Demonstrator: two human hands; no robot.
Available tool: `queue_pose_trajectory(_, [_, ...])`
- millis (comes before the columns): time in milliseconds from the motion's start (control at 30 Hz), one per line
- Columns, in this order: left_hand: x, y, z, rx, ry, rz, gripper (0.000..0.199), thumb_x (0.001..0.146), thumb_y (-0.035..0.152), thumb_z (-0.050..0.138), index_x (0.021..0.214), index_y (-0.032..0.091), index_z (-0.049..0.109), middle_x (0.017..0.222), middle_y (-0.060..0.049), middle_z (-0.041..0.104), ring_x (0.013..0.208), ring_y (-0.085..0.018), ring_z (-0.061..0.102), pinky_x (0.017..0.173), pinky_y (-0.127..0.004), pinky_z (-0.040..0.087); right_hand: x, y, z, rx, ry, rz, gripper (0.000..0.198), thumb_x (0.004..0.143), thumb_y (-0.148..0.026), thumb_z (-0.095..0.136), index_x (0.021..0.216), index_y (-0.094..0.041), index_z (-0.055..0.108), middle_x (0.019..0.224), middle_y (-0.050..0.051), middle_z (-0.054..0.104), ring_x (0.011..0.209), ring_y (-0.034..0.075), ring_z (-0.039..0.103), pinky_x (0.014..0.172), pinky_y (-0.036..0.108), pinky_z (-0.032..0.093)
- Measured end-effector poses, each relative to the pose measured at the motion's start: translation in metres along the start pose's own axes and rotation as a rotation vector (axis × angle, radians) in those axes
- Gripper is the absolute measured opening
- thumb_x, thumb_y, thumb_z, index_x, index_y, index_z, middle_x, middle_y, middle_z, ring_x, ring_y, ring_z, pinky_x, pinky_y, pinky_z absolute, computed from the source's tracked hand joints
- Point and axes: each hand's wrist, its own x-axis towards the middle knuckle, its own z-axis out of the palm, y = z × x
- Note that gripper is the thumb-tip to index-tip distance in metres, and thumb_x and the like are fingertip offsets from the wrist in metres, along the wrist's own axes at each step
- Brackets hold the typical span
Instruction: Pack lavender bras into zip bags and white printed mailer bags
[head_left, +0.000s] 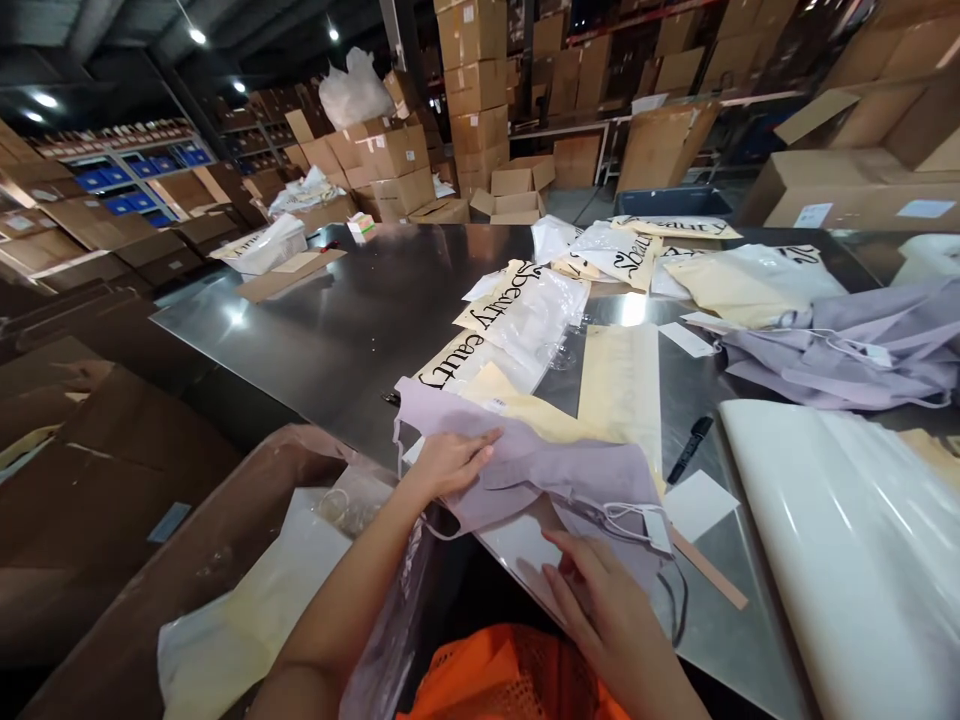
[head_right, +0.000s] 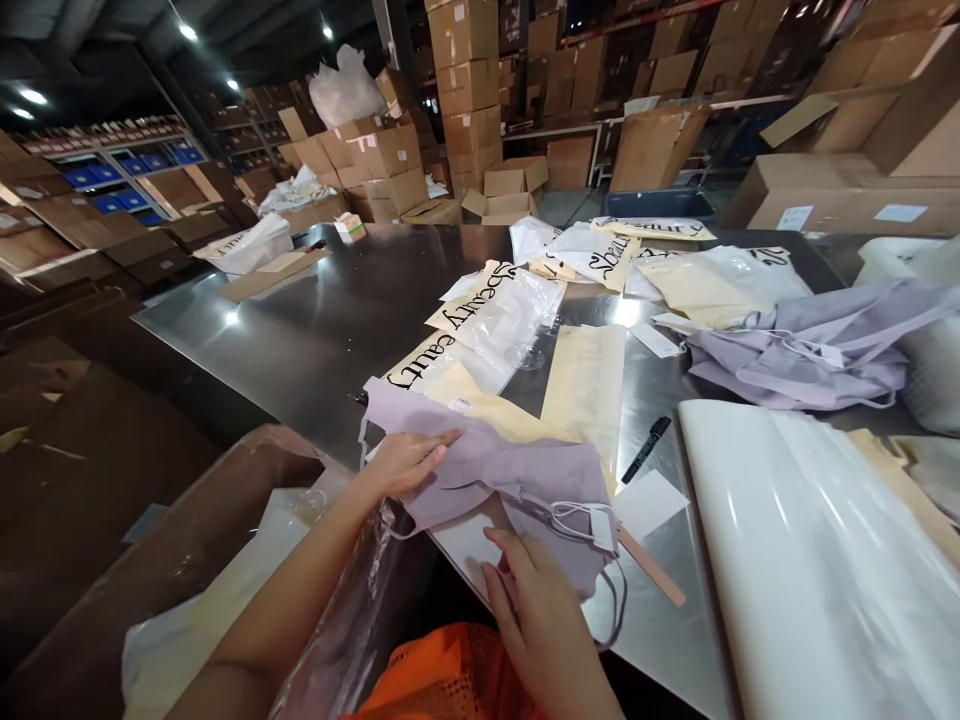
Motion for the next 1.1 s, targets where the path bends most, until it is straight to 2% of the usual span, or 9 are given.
queue_pose_trajectory(133, [-0.006,-0.005,-0.004,0.018,-0.026,-0.108,0.053,0.101,0.046,0.02,0.143,0.033,0.05,0.111,-0.008,0.073,0.105,-0.028,0.066,0.078,-0.034,0.045,-0.005,0.0,-0.001,0.028,-0.022,0.03,0.03,0.098,-0.035,0.045,0.121,-0.023,0.06,0.094,0.009,0.067,0.083,0.02,0.067,0.071,0.033,0.059])
queue_pose_trajectory(267, [-0.01,-0.013,-0.006,-0.03,-0.041,-0.055,0.053,0.101,0.045,0.018,0.145,0.035,0.046,0.117,-0.007,0.071,0.108,-0.029,0.064,0.079,-0.036,0.044,-0.005,0.002,-0.002,0.022,-0.027,0.041,0.03,0.098,-0.036,0.045,0.118,-0.021,0.061,0.09,0.008,0.066,0.08,0.021,0.066,0.07,0.034,0.059])
queue_pose_trajectory(367, [-0.006,-0.02,-0.011,-0.084,-0.047,-0.074,0.048,0.1,0.047,0.027,0.133,0.036,0.06,0.108,-0.006,0.073,0.106,-0.028,0.063,0.084,-0.035,0.043,-0.007,0.003,0.002,0.031,-0.015,0.023,0.029,0.098,-0.035,0.046,0.12,-0.022,0.06,0.093,0.008,0.066,0.081,0.02,0.066,0.071,0.034,0.058])
queue_pose_trajectory(467, [-0.004,-0.039,-0.021,-0.093,0.052,-0.254,0.048,0.098,0.049,0.033,0.109,0.028,0.075,0.104,-0.009,0.071,0.105,-0.028,0.063,0.089,-0.035,0.043,-0.01,0.006,0.003,0.038,0.009,-0.002,0.028,0.098,-0.034,0.047,0.122,-0.025,0.059,0.092,0.006,0.065,0.08,0.019,0.065,0.07,0.032,0.057])
queue_pose_trajectory(567, [-0.005,-0.071,-0.032,-0.088,0.245,-0.548,0.051,0.098,0.048,0.034,0.121,0.017,0.066,0.123,-0.02,0.062,0.116,-0.036,0.058,0.094,-0.045,0.042,-0.005,0.009,-0.001,-0.005,0.025,-0.04,0.026,0.098,-0.033,0.047,0.119,-0.025,0.06,0.092,0.006,0.066,0.08,0.019,0.065,0.068,0.032,0.057])
queue_pose_trajectory(633, [-0.003,-0.093,-0.035,-0.123,0.327,-0.714,0.05,0.097,0.044,0.04,0.13,0.011,0.057,0.13,-0.024,0.057,0.121,-0.037,0.054,0.096,-0.047,0.042,0.006,0.009,-0.001,-0.072,0.051,-0.098,0.026,0.097,-0.032,0.047,0.116,-0.023,0.061,0.098,0.008,0.067,0.084,0.021,0.066,0.071,0.034,0.057])
queue_pose_trajectory(733, [0.007,-0.113,-0.036,-0.257,0.329,-0.823,0.043,0.097,0.043,0.048,0.125,0.012,0.058,0.12,-0.017,0.064,0.11,-0.027,0.062,0.094,-0.042,0.047,0.031,0.006,0.012,-0.234,0.086,-0.222,0.029,0.096,-0.026,0.044,0.117,-0.019,0.063,0.104,0.011,0.067,0.093,0.025,0.064,0.079,0.041,0.055])
queue_pose_trajectory(933, [0.029,-0.095,-0.043,-0.466,0.348,-0.903,0.032,0.096,0.04,0.056,0.111,0.014,0.064,0.106,-0.007,0.068,0.093,-0.02,0.066,0.083,-0.038,0.056,0.095,-0.005,0.058,-0.59,0.309,-0.378,0.051,0.093,-0.043,0.051,0.131,-0.01,0.059,0.103,0.019,0.064,0.083,0.03,0.061,0.067,0.042,0.051])
queue_pose_trajectory(1100, [0.036,-0.091,-0.056,-0.562,0.394,-0.962,0.023,0.09,0.033,0.067,0.103,0.014,0.067,0.102,-0.006,0.07,0.092,-0.019,0.068,0.081,-0.036,0.057,0.148,0.0,0.084,-0.548,0.434,-0.571,0.053,0.093,-0.055,0.045,0.079,-0.013,0.074,0.063,0.014,0.057,0.054,0.026,0.055,0.048,0.037,0.04])
